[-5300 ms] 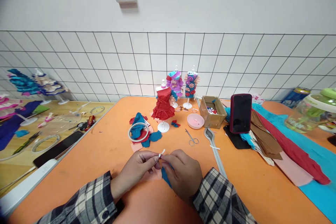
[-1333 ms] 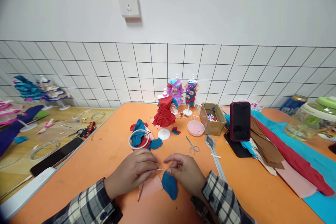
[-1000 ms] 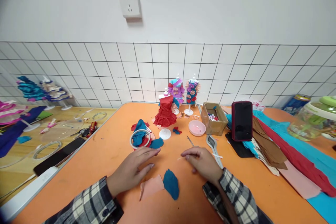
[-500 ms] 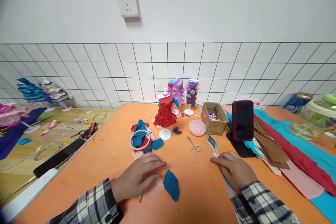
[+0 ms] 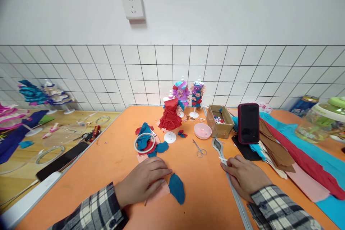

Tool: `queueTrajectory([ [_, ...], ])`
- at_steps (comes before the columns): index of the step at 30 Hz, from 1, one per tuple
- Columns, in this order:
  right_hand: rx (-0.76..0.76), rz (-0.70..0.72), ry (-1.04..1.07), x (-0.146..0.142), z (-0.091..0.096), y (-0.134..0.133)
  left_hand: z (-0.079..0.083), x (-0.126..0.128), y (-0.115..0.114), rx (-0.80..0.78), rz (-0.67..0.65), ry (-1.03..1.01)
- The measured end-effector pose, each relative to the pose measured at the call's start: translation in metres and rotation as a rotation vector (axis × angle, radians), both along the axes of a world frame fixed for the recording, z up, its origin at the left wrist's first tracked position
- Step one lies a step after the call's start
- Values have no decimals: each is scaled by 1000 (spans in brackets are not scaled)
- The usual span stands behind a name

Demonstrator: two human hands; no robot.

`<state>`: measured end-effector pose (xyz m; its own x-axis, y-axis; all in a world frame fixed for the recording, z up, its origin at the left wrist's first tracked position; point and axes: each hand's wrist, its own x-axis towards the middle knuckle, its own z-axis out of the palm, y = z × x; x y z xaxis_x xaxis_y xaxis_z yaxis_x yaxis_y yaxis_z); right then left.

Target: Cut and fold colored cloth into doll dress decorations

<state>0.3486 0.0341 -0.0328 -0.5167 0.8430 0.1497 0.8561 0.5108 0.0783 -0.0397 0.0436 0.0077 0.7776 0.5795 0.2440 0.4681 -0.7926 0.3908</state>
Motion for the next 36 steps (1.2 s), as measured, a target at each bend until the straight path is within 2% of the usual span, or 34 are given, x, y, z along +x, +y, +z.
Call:
queueTrajectory([
  [3,-39,-11,-24,-9,13,-1,1,1,-2,12,-12,31],
  [6,-121,-57,45,-12,18,9,1,1,-2,13,-9,38],
  [12,-270,-145,159,-10,11,40,2,0,-3,14,-3,55],
  [17,-329,-167,160,-6,4,44,3,0,-3,11,-5,75],
  [24,-220,-144,201,-11,-5,24,2,0,-4,13,-9,40],
  [30,-110,-211,410,-20,-4,17,1,1,-4,-1,-16,2],
  [33,-179,-142,500,-37,-1,18,-2,6,-5,-48,0,-92],
  [36,-208,45,529,-73,3,15,-7,13,-8,-173,123,-264],
])
